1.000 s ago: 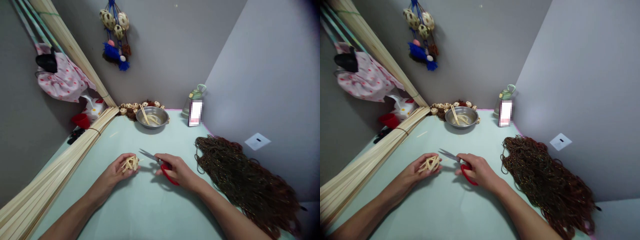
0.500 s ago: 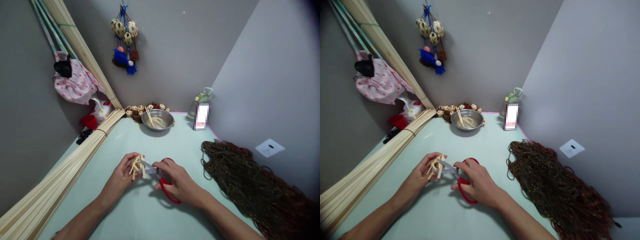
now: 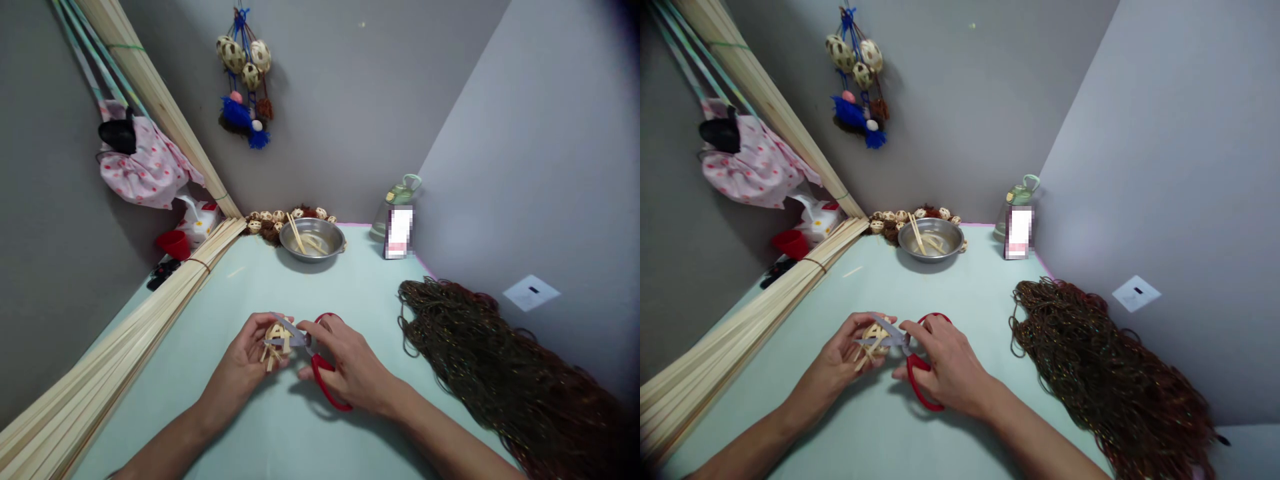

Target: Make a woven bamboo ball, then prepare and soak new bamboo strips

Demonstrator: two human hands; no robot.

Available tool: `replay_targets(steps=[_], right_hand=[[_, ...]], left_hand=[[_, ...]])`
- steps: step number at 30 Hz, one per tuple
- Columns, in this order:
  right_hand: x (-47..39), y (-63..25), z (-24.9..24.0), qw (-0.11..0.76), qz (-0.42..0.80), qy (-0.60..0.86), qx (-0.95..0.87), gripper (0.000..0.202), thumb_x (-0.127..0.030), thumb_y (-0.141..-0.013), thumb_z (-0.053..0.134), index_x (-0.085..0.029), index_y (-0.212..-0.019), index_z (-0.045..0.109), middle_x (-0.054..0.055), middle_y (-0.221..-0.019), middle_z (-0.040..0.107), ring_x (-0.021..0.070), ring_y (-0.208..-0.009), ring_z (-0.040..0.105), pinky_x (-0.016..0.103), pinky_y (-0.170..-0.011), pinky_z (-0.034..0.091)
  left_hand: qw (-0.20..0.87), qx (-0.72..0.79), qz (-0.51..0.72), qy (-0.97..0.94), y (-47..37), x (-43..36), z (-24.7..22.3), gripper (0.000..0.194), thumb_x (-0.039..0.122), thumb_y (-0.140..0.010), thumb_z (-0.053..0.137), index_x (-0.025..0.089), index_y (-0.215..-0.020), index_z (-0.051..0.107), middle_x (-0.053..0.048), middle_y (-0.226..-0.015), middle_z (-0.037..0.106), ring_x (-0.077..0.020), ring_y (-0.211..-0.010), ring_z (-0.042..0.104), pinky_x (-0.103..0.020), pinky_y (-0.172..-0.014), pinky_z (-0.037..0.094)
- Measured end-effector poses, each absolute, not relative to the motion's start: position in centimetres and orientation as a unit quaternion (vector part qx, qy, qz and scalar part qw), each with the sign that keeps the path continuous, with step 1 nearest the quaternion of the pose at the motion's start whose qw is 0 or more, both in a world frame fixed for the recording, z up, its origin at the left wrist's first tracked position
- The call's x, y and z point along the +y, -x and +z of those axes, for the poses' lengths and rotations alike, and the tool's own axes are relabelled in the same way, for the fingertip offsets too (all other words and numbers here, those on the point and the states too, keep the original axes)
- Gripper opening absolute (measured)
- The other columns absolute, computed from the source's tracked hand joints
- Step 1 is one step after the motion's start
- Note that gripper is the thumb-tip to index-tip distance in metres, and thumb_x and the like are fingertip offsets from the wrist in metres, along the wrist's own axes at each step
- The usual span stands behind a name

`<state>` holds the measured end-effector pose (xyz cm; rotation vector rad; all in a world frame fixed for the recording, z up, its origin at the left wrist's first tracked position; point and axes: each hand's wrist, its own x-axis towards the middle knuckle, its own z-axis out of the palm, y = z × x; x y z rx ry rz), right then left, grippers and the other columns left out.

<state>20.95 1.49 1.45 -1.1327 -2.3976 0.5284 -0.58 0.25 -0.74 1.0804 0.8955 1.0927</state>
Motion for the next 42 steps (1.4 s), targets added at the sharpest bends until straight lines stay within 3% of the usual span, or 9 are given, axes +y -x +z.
replay_targets(steps=[4, 11, 18, 24, 27, 31, 37, 42], right_hand=[[1.5, -21.2, 1.5, 0.203, 0.188, 0.399, -0.874, 0.056, -0.054, -0.088, 0.064, -0.024, -0.134, 0.051, 0.007, -0.099, 0.057, 0.0227, -0.089, 0.053, 0.034, -0.078, 0.046], [1.4, -21.2, 0.6, 0.172, 0.128, 0.408, -0.888, 0.057, -0.053, -0.09, 0.06, -0.022, -0.137, 0.049, 0.009, -0.096, 0.059, 0.0231, -0.084, 0.054, 0.032, -0.071, 0.046], [1.6, -21.3, 1.0, 0.19, 0.276, 0.405, -0.85, 0.049, -0.046, -0.09, 0.066, -0.03, -0.134, 0.054, 0.003, -0.092, 0.063, 0.0185, -0.082, 0.059, 0.028, -0.075, 0.046], [1.9, -21.2, 0.9, 0.254, 0.384, 0.406, -0.789, 0.026, -0.04, -0.088, 0.068, -0.024, -0.108, 0.066, -0.002, -0.083, 0.062, 0.0158, -0.076, 0.058, 0.026, -0.072, 0.046], [2.3, -21.4, 0.2, 0.289, 0.403, 0.422, -0.759, 0.025, -0.043, -0.088, 0.066, -0.022, -0.103, 0.066, -0.002, -0.078, 0.057, 0.0157, -0.074, 0.057, 0.026, -0.069, 0.047], [2.9, -22.1, -0.2, 0.31, 0.375, 0.456, -0.745, 0.039, -0.05, -0.082, 0.07, -0.02, -0.107, 0.066, -0.001, -0.077, 0.057, 0.0156, -0.07, 0.053, 0.028, -0.068, 0.049], [3.0, -23.0, 0.5, 0.294, 0.298, 0.468, -0.779, 0.041, -0.05, -0.085, 0.068, -0.022, -0.115, 0.065, 0.001, -0.082, 0.063, 0.0148, -0.069, 0.052, 0.028, -0.069, 0.048], [2.7, -23.2, 1.3, 0.262, 0.226, 0.454, -0.821, 0.047, -0.044, -0.085, 0.072, -0.026, -0.126, 0.058, 0.006, -0.1, 0.062, 0.0195, -0.086, 0.058, 0.03, -0.078, 0.049]], left_hand=[[0.624, 0.397, 0.47, -0.482, 0.7, 0.1, -0.1, 0.046, 0.018, -0.074, 0.081, 0.027, -0.113, 0.058, -0.005, -0.133, 0.061, -0.0223, -0.118, 0.058, -0.03, -0.097, 0.048], [0.62, 0.413, 0.462, -0.481, 0.7, -0.1, 0.2, 0.042, 0.023, -0.076, 0.081, 0.027, -0.111, 0.059, -0.005, -0.131, 0.062, -0.0186, -0.105, 0.063, -0.027, -0.089, 0.051], [0.625, 0.425, 0.456, -0.469, 1.2, 0.5, -0.3, 0.048, 0.026, -0.07, 0.085, 0.027, -0.112, 0.062, -0.006, -0.123, 0.067, -0.0243, -0.112, 0.062, -0.032, -0.095, 0.049], [0.635, 0.443, 0.425, -0.469, 1.5, 0.7, 0.2, 0.047, 0.038, -0.076, 0.079, 0.026, -0.118, 0.061, -0.007, -0.126, 0.066, -0.0272, -0.122, 0.058, -0.034, -0.104, 0.043], [0.635, 0.459, 0.413, -0.465, 1.4, 0.5, 0.4, 0.049, 0.043, -0.079, 0.076, 0.027, -0.123, 0.06, -0.007, -0.122, 0.068, -0.0269, -0.118, 0.06, -0.036, -0.104, 0.042], [0.654, 0.45, 0.426, -0.434, 1.3, 0.2, 0.5, 0.05, 0.043, -0.078, 0.076, 0.025, -0.121, 0.059, -0.009, -0.12, 0.069, -0.0271, -0.114, 0.063, -0.039, -0.105, 0.04], [0.634, 0.456, 0.441, -0.442, 1.8, 0.6, 0.3, 0.054, 0.036, -0.077, 0.078, 0.028, -0.127, 0.058, -0.004, -0.114, 0.068, -0.0221, -0.107, 0.062, -0.029, -0.093, 0.046], [0.621, 0.453, 0.452, -0.452, 2.2, 1.0, 0.0, 0.052, 0.036, -0.076, 0.08, 0.029, -0.123, 0.057, -0.004, -0.122, 0.064, -0.022, -0.115, 0.058, -0.027, -0.096, 0.045]])
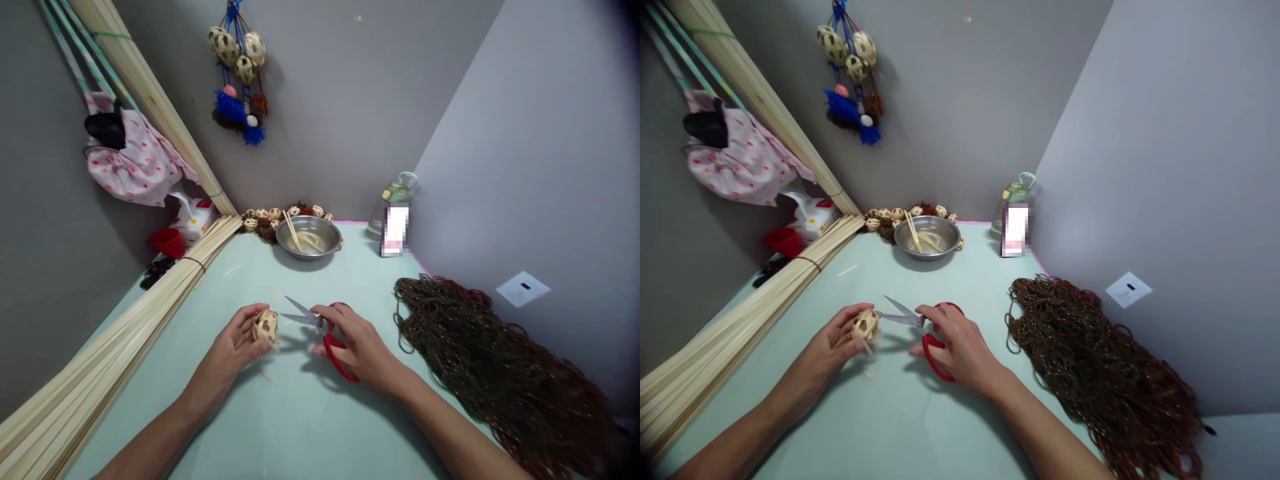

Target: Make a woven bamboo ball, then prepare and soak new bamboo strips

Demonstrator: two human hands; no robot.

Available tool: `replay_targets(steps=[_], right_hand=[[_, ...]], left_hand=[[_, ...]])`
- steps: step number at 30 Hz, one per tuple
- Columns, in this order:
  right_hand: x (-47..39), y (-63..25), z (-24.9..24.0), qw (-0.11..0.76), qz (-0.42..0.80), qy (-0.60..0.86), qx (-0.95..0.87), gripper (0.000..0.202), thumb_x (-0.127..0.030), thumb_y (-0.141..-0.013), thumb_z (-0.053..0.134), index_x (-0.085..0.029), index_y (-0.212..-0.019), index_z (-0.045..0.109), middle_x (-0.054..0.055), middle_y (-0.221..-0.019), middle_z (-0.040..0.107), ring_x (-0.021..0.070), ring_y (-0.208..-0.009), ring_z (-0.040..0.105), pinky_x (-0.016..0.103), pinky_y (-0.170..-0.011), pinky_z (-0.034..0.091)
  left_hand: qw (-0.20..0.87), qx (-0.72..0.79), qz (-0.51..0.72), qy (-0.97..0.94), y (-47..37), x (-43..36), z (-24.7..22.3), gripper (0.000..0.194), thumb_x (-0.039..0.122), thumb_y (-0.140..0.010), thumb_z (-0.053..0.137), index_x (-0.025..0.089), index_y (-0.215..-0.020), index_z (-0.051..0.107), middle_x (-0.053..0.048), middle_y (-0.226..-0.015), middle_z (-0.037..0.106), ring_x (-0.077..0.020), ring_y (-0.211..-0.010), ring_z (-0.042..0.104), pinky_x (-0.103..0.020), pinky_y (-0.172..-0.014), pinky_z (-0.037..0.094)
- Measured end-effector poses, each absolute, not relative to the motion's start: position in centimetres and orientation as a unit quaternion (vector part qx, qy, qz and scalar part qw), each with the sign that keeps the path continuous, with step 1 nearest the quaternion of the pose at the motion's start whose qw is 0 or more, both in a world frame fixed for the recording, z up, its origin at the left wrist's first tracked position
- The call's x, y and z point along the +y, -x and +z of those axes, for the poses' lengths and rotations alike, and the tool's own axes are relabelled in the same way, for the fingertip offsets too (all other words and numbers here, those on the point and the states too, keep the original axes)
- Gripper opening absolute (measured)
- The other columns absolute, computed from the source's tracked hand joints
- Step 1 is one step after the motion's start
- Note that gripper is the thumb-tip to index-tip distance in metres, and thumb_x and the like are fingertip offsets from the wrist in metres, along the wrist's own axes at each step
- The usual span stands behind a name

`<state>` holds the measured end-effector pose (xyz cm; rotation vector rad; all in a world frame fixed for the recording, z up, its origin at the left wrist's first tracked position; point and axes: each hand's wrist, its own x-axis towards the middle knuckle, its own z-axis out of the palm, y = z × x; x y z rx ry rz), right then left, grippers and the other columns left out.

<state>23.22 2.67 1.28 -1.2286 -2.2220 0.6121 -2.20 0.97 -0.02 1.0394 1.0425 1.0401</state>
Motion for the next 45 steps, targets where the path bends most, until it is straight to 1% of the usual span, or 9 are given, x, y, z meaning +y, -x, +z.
replay_targets(steps=[3, 13, 18, 23, 27, 31, 34, 40, 45], right_hand=[[2.6, -23.4, 1.5, 0.259, 0.213, 0.426, -0.84, 0.05, -0.041, -0.086, 0.072, -0.027, -0.131, 0.054, 0.007, -0.105, 0.059, 0.0214, -0.094, 0.057, 0.032, -0.081, 0.049], [2.9, -23.7, 1.2, 0.228, 0.15, 0.397, -0.876, 0.05, -0.039, -0.085, 0.073, -0.023, -0.129, 0.054, 0.009, -0.101, 0.059, 0.0237, -0.091, 0.056, 0.036, -0.08, 0.049], [2.7, -23.3, 0.9, 0.227, 0.132, 0.389, -0.883, 0.05, -0.039, -0.086, 0.072, -0.022, -0.129, 0.053, 0.009, -0.101, 0.059, 0.0234, -0.09, 0.056, 0.035, -0.079, 0.048], [1.9, -22.1, 0.6, 0.22, 0.126, 0.403, -0.879, 0.049, -0.042, -0.087, 0.069, -0.022, -0.129, 0.052, 0.009, -0.1, 0.058, 0.0233, -0.088, 0.055, 0.034, -0.076, 0.048], [1.4, -20.9, 0.6, 0.216, 0.123, 0.412, -0.876, 0.05, -0.042, -0.087, 0.068, -0.022, -0.13, 0.052, 0.009, -0.103, 0.059, 0.0247, -0.09, 0.054, 0.036, -0.078, 0.048], [1.5, -20.5, 0.4, 0.211, 0.135, 0.433, -0.866, 0.047, -0.043, -0.088, 0.067, -0.02, -0.128, 0.054, 0.009, -0.101, 0.059, 0.0247, -0.09, 0.055, 0.036, -0.077, 0.047], [1.8, -20.7, 0.1, 0.199, 0.179, 0.434, -0.86, 0.048, -0.045, -0.09, 0.065, -0.022, -0.13, 0.053, 0.008, -0.099, 0.059, 0.0217, -0.085, 0.056, 0.032, -0.073, 0.047], [2.0, -21.3, 0.3, 0.187, 0.23, 0.427, -0.854, 0.046, -0.045, -0.092, 0.063, -0.025, -0.132, 0.053, 0.005, -0.093, 0.061, 0.0183, -0.078, 0.055, 0.028, -0.07, 0.044], [1.8, -21.4, 0.7, 0.166, 0.23, 0.439, -0.852, 0.046, -0.039, -0.091, 0.066, -0.027, -0.133, 0.052, 0.005, -0.095, 0.063, 0.019, -0.079, 0.057, 0.028, -0.07, 0.044]], left_hand=[[0.613, 0.452, 0.461, -0.455, 2.3, 0.9, -0.1, 0.046, 0.038, -0.079, 0.078, 0.028, -0.119, 0.058, -0.003, -0.117, 0.065, -0.0211, -0.112, 0.058, -0.027, -0.095, 0.044], [0.629, 0.445, 0.459, -0.443, 2.1, 0.6, 0.3, 0.045, 0.043, -0.086, 0.069, 0.025, -0.125, 0.057, -0.005, -0.121, 0.064, -0.0219, -0.11, 0.057, -0.029, -0.096, 0.039], [0.662, 0.415, 0.443, -0.439, 1.9, 0.5, -0.1, 0.049, 0.035, -0.084, 0.074, 0.026, -0.128, 0.055, -0.004, -0.119, 0.064, -0.0214, -0.113, 0.057, -0.03, -0.099, 0.041], [0.65, 0.399, 0.47, -0.445, 0.8, 0.2, -0.2, 0.044, 0.026, -0.08, 0.078, 0.027, -0.116, 0.054, -0.003, -0.12, 0.062, -0.0189, -0.107, 0.061, -0.029, -0.092, 0.047], [0.641, 0.395, 0.48, -0.45, -0.1, -0.2, -0.4, 0.043, 0.025, -0.077, 0.081, 0.025, -0.109, 0.052, -0.004, -0.12, 0.061, -0.0179, -0.097, 0.063, -0.03, -0.085, 0.05], [0.642, 0.395, 0.493, -0.434, -0.1, -0.4, -0.7, 0.045, 0.023, -0.076, 0.082, 0.026, -0.105, 0.049, -0.003, -0.125, 0.059, -0.0176, -0.096, 0.064, -0.031, -0.083, 0.051], [0.647, 0.395, 0.479, -0.443, 0.3, -0.2, -0.9, 0.042, 0.022, -0.078, 0.08, 0.026, -0.105, 0.048, -0.002, -0.123, 0.061, -0.0174, -0.1, 0.064, -0.03, -0.086, 0.05], [0.662, 0.402, 0.44, -0.454, 0.8, 0.0, -0.8, 0.041, 0.029, -0.083, 0.077, 0.027, -0.112, 0.049, 0.001, -0.104, 0.066, -0.0153, -0.096, 0.062, -0.027, -0.086, 0.047], [0.676, 0.408, 0.436, -0.433, 0.7, 0.0, -0.6, 0.043, 0.032, -0.081, 0.078, 0.026, -0.113, 0.051, -0.002, -0.11, 0.065, -0.0176, -0.104, 0.061, -0.03, -0.093, 0.045]])
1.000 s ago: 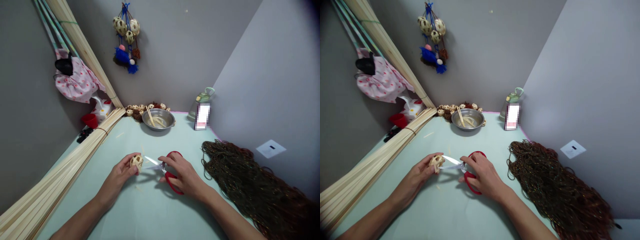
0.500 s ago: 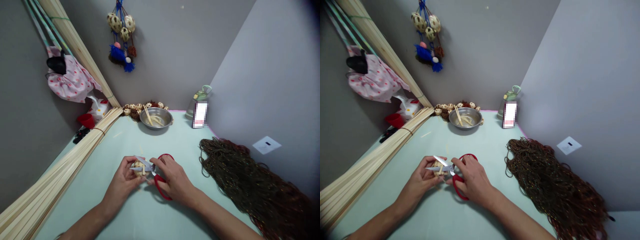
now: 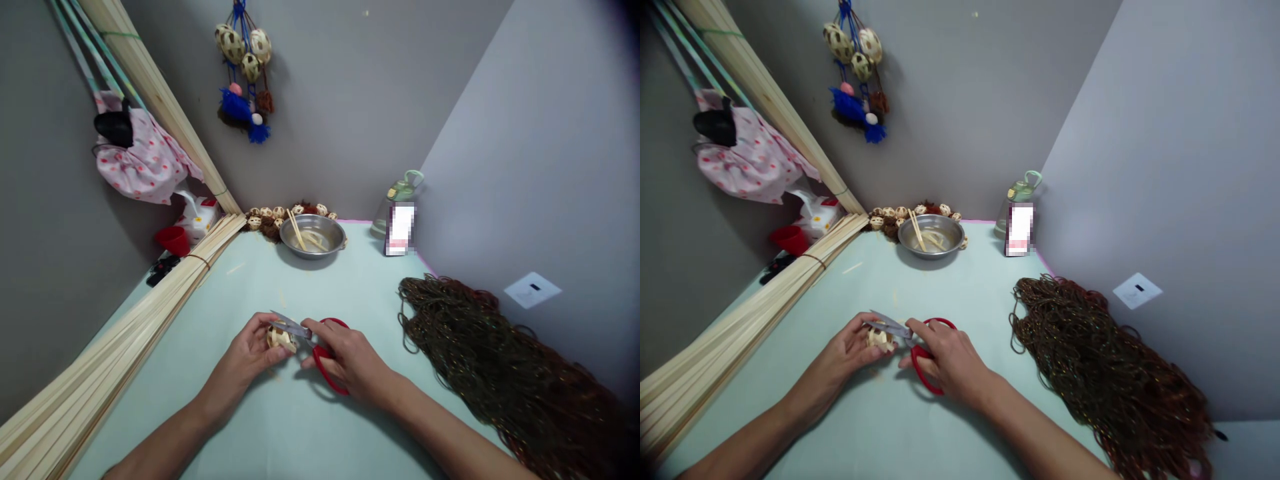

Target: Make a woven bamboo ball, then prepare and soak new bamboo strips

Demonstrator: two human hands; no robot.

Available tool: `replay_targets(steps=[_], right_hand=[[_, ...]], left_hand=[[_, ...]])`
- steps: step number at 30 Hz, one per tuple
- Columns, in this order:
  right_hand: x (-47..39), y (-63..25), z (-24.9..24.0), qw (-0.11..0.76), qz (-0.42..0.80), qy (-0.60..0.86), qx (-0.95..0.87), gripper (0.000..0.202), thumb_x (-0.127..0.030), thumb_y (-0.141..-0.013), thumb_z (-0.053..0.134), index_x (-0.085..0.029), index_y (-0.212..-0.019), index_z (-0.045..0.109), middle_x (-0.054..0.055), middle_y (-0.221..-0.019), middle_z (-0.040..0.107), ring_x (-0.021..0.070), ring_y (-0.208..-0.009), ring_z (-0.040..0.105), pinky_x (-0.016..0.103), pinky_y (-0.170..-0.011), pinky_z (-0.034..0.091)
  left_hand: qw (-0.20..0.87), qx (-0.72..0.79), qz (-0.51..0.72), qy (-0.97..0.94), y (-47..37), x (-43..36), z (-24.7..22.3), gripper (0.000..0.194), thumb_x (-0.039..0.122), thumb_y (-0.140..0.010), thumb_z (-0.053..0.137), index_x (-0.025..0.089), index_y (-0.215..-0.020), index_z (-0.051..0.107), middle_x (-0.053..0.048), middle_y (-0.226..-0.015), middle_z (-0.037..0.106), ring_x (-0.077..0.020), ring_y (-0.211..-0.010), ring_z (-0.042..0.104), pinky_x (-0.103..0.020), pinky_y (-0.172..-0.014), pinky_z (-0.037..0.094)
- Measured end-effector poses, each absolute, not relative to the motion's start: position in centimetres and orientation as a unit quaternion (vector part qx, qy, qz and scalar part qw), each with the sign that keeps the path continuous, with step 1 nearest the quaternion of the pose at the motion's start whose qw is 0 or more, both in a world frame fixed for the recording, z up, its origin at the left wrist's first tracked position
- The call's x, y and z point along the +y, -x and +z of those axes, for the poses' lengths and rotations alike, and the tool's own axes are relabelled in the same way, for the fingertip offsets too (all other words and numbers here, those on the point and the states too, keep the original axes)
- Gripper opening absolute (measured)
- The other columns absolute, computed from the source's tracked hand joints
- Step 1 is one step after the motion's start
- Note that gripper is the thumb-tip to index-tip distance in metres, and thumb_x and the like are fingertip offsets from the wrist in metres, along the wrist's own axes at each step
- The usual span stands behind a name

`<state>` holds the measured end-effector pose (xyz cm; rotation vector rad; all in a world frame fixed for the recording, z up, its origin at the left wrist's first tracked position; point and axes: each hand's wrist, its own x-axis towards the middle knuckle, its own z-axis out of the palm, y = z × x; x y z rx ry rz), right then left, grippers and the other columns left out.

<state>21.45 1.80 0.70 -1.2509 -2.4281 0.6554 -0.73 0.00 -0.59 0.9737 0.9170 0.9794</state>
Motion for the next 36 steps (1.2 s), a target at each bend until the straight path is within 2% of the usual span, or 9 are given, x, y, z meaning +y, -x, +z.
replay_targets(steps=[4, 8, 11, 14, 18, 22, 30, 36], right_hand=[[1.6, -21.6, 0.6, 0.163, 0.243, 0.444, -0.847, 0.041, -0.038, -0.091, 0.066, -0.027, -0.129, 0.054, 0.004, -0.093, 0.064, 0.0184, -0.078, 0.059, 0.027, -0.07, 0.044], [1.8, -22.0, 0.4, 0.198, 0.286, 0.434, -0.831, 0.032, -0.037, -0.092, 0.065, -0.028, -0.122, 0.059, 0.001, -0.092, 0.066, 0.0163, -0.077, 0.061, 0.025, -0.071, 0.046], [2.4, -22.7, 0.5, 0.229, 0.26, 0.447, -0.825, 0.039, -0.039, -0.089, 0.068, -0.027, -0.126, 0.057, 0.003, -0.097, 0.066, 0.0172, -0.08, 0.062, 0.027, -0.073, 0.048], [2.9, -23.7, 0.9, 0.243, 0.196, 0.446, -0.839, 0.05, -0.041, -0.086, 0.071, -0.026, -0.13, 0.055, 0.006, -0.101, 0.063, 0.0183, -0.081, 0.06, 0.03, -0.076, 0.049], [3.2, -24.3, 1.4, 0.222, 0.159, 0.424, -0.864, 0.052, -0.038, -0.085, 0.073, -0.025, -0.131, 0.055, 0.008, -0.1, 0.062, 0.0198, -0.084, 0.059, 0.032, -0.075, 0.05], [3.0, -24.1, 1.6, 0.189, 0.165, 0.409, -0.878, 0.052, -0.037, -0.084, 0.074, -0.023, -0.131, 0.056, 0.009, -0.101, 0.062, 0.0207, -0.086, 0.059, 0.032, -0.073, 0.049], [2.1, -22.9, 1.5, 0.16, 0.153, 0.367, -0.904, 0.054, -0.049, -0.087, 0.067, -0.022, -0.133, 0.054, 0.009, -0.099, 0.062, 0.0225, -0.087, 0.054, 0.034, -0.073, 0.045], [1.8, -22.5, 1.5, 0.146, 0.141, 0.37, -0.907, 0.055, -0.05, -0.089, 0.064, -0.022, -0.134, 0.054, 0.01, -0.099, 0.059, 0.0245, -0.089, 0.05, 0.038, -0.078, 0.043]], left_hand=[[0.676, 0.403, 0.433, -0.438, 0.7, 0.1, -0.8, 0.041, 0.033, -0.08, 0.079, 0.025, -0.111, 0.053, -0.002, -0.108, 0.066, -0.0191, -0.104, 0.06, -0.032, -0.094, 0.044], [0.677, 0.408, 0.434, -0.432, 1.0, 0.3, -0.7, 0.039, 0.035, -0.082, 0.077, 0.024, -0.113, 0.057, -0.002, -0.103, 0.065, -0.018, -0.097, 0.06, -0.031, -0.093, 0.043], [0.679, 0.416, 0.434, -0.421, 1.3, 0.3, -0.3, 0.043, 0.037, -0.086, 0.072, 0.024, -0.124, 0.057, -0.003, -0.108, 0.065, -0.0176, -0.094, 0.059, -0.031, -0.093, 0.042], [0.685, 0.421, 0.441, -0.399, 1.6, 0.4, 0.1, 0.047, 0.039, -0.088, 0.069, 0.026, -0.131, 0.056, -0.005, -0.123, 0.063, -0.0184, -0.099, 0.058, -0.031, -0.096, 0.04], [0.702, 0.408, 0.435, -0.391, 1.8, 0.5, 0.3, 0.046, 0.037, -0.089, 0.068, 0.027, -0.133, 0.057, -0.004, -0.127, 0.062, -0.0186, -0.103, 0.057, -0.03, -0.098, 0.04], [0.7, 0.412, 0.421, -0.405, 1.7, 0.3, 0.2, 0.047, 0.038, -0.087, 0.07, 0.026, -0.131, 0.059, -0.004, -0.117, 0.067, -0.0177, -0.098, 0.059, -0.03, -0.096, 0.041], [0.694, 0.427, 0.366, -0.45, 1.0, 0.3, 0.0, 0.051, 0.029, -0.072, 0.083, 0.024, -0.12, 0.065, -0.007, -0.117, 0.071, -0.0255, -0.114, 0.062, -0.034, -0.096, 0.046], [0.685, 0.436, 0.336, -0.477, 1.3, 0.7, -0.7, 0.051, 0.029, -0.072, 0.082, 0.023, -0.12, 0.065, -0.007, -0.11, 0.075, -0.027, -0.114, 0.064, -0.038, -0.098, 0.046]])
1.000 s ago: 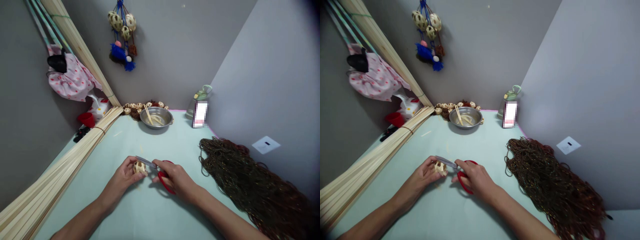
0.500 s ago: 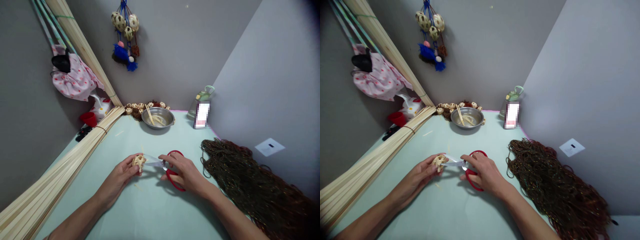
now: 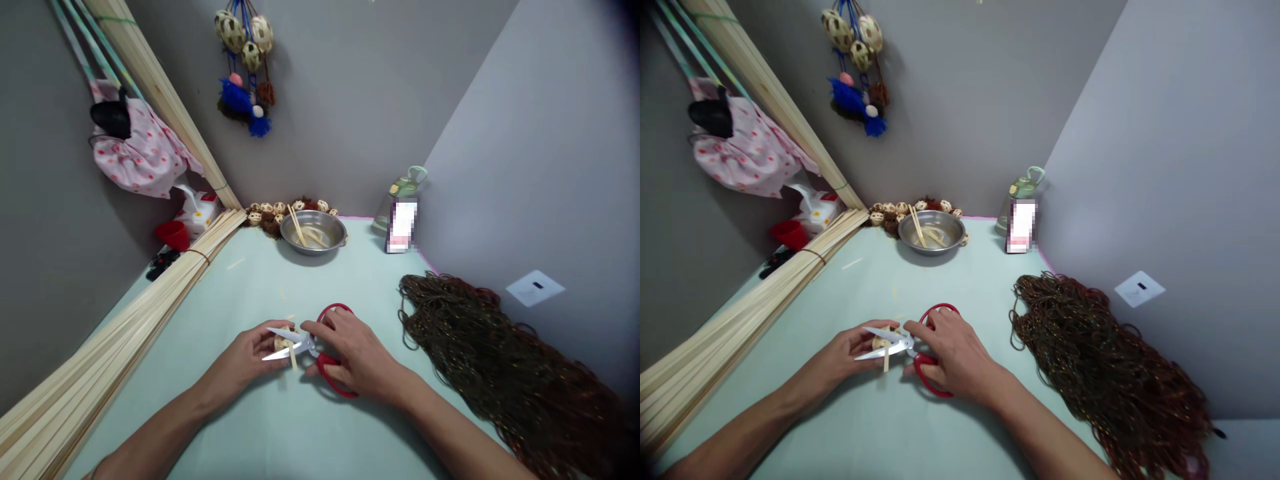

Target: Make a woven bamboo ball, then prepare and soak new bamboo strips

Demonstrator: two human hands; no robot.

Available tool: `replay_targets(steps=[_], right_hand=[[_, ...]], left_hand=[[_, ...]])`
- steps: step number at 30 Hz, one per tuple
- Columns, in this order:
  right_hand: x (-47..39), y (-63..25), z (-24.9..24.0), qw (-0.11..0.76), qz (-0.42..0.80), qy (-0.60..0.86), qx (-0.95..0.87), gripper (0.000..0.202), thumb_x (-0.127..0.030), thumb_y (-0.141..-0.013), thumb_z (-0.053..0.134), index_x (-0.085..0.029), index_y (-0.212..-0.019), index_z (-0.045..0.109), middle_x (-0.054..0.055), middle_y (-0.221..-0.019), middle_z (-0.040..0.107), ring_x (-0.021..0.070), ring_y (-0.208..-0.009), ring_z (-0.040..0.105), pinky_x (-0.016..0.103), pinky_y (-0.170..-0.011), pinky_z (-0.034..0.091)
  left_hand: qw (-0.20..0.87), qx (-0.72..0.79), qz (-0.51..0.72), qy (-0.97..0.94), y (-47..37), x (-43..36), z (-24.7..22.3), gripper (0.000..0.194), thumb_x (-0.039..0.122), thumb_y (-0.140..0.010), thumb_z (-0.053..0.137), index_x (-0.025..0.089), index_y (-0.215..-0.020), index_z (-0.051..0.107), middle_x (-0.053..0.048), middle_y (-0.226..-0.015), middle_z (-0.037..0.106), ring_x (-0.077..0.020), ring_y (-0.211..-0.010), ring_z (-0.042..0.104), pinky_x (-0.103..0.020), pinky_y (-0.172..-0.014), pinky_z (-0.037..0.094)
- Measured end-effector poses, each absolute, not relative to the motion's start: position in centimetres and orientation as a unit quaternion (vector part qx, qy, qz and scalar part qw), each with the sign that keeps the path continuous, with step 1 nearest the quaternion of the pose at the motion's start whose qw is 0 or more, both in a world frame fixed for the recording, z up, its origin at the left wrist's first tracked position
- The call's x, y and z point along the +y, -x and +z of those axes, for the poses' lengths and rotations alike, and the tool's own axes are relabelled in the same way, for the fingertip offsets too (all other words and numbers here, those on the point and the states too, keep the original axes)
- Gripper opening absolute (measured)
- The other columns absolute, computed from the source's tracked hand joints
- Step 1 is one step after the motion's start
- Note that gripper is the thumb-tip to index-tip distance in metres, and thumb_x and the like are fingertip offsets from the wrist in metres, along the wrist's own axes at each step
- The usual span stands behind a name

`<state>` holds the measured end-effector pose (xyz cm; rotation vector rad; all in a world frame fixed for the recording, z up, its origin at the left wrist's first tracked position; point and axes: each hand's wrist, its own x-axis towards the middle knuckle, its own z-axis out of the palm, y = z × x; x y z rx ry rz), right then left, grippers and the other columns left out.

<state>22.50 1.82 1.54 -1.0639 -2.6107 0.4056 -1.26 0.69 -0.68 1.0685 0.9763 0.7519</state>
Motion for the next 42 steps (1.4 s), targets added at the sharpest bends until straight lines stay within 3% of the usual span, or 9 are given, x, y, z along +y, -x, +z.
replay_targets(steps=[6, 10, 17, 21, 25, 30, 33, 38, 42], right_hand=[[1.9, -22.6, 2.0, 0.169, 0.193, 0.346, -0.903, 0.058, -0.051, -0.084, 0.07, -0.025, -0.134, 0.055, 0.007, -0.097, 0.059, 0.0226, -0.089, 0.051, 0.036, -0.081, 0.044], [2.0, -22.6, 1.4, 0.177, 0.156, 0.365, -0.9, 0.055, -0.049, -0.087, 0.067, -0.023, -0.135, 0.055, 0.009, -0.097, 0.059, 0.0241, -0.089, 0.051, 0.038, -0.08, 0.045], [2.0, -22.8, 0.3, 0.14, 0.119, 0.353, -0.918, 0.051, -0.044, -0.092, 0.062, -0.024, -0.138, 0.053, 0.009, -0.094, 0.061, 0.0216, -0.081, 0.052, 0.033, -0.07, 0.044], [2.2, -22.8, 0.5, 0.152, 0.234, 0.349, -0.895, 0.046, -0.03, -0.091, 0.065, -0.027, -0.135, 0.055, 0.006, -0.099, 0.065, 0.018, -0.082, 0.056, 0.03, -0.072, 0.045], [2.5, -22.3, 0.6, 0.242, 0.42, 0.374, -0.791, 0.033, -0.037, -0.086, 0.072, -0.023, -0.115, 0.067, 0.001, -0.09, 0.067, 0.0158, -0.079, 0.059, 0.029, -0.075, 0.047], [2.2, -21.0, 0.6, 0.347, 0.54, 0.398, -0.656, 0.061, -0.039, -0.07, 0.084, -0.021, -0.123, 0.061, 0.005, -0.108, 0.068, 0.0175, -0.086, 0.063, 0.034, -0.082, 0.051], [1.6, -20.2, 0.9, 0.355, 0.565, 0.386, -0.637, 0.062, -0.034, -0.066, 0.086, -0.022, -0.122, 0.062, 0.005, -0.112, 0.068, 0.0189, -0.092, 0.063, 0.036, -0.087, 0.05], [1.6, -19.9, 0.9, 0.374, 0.572, 0.396, -0.614, 0.049, -0.029, -0.072, 0.08, -0.021, -0.119, 0.064, 0.005, -0.105, 0.069, 0.0192, -0.09, 0.062, 0.036, -0.084, 0.05], [2.0, -19.9, 0.6, 0.395, 0.615, 0.38, -0.567, 0.053, -0.031, -0.07, 0.083, -0.02, -0.117, 0.063, 0.003, -0.098, 0.067, 0.0179, -0.084, 0.061, 0.034, -0.079, 0.051]], left_hand=[[0.688, 0.429, 0.322, -0.489, 1.5, 0.8, -0.5, 0.051, 0.027, -0.069, 0.085, 0.022, -0.117, 0.068, -0.009, -0.109, 0.075, -0.0286, -0.111, 0.064, -0.04, -0.097, 0.046], [0.689, 0.416, 0.326, -0.497, 1.6, 0.7, 0.0, 0.043, 0.028, -0.072, 0.082, 0.023, -0.113, 0.07, -0.01, -0.117, 0.072, -0.03, -0.117, 0.061, -0.041, -0.097, 0.046], [0.682, 0.42, 0.298, -0.519, 2.0, 0.6, -0.4, 0.049, 0.03, -0.074, 0.081, 0.024, -0.121, 0.068, -0.01, -0.116, 0.073, -0.0287, -0.112, 0.063, -0.04, -0.095, 0.045], [0.696, 0.405, 0.289, -0.518, 2.0, 0.6, -0.1, 0.048, 0.034, -0.077, 0.078, 0.023, -0.123, 0.066, -0.009, -0.117, 0.071, -0.0246, -0.101, 0.065, -0.036, -0.089, 0.046], [0.705, 0.393, 0.322, -0.495, 1.8, 0.5, 0.3, 0.044, 0.041, -0.087, 0.068, 0.022, -0.126, 0.061, -0.006, -0.097, 0.069, -0.0169, -0.075, 0.062, -0.032, -0.075, 0.049], [0.717, 0.385, 0.313, -0.49, 1.0, 0.4, 0.4, 0.039, 0.053, -0.092, 0.056, 0.015, -0.098, 0.066, -0.006, -0.085, 0.065, -0.0143, -0.063, 0.059, -0.028, -0.064, 0.048], [0.707, 0.381, 0.304, -0.512, 0.4, 0.3, 0.0, 0.041, 0.055, -0.091, 0.056, 0.015, -0.089, 0.063, -0.003, -0.075, 0.061, -0.0145, -0.059, 0.059, -0.028, -0.061, 0.048], [0.742, 0.343, 0.327, -0.474, 0.3, 0.1, -0.2, 0.043, 0.055, -0.092, 0.053, 0.017, -0.111, 0.062, -0.009, -0.1, 0.064, -0.0193, -0.08, 0.066, -0.035, -0.077, 0.053], [0.756, 0.335, 0.341, -0.448, 0.5, -0.1, -0.2, 0.045, 0.041, -0.088, 0.069, 0.026, -0.127, 0.053, -0.008, -0.122, 0.061, -0.0205, -0.098, 0.064, -0.037, -0.089, 0.051]])
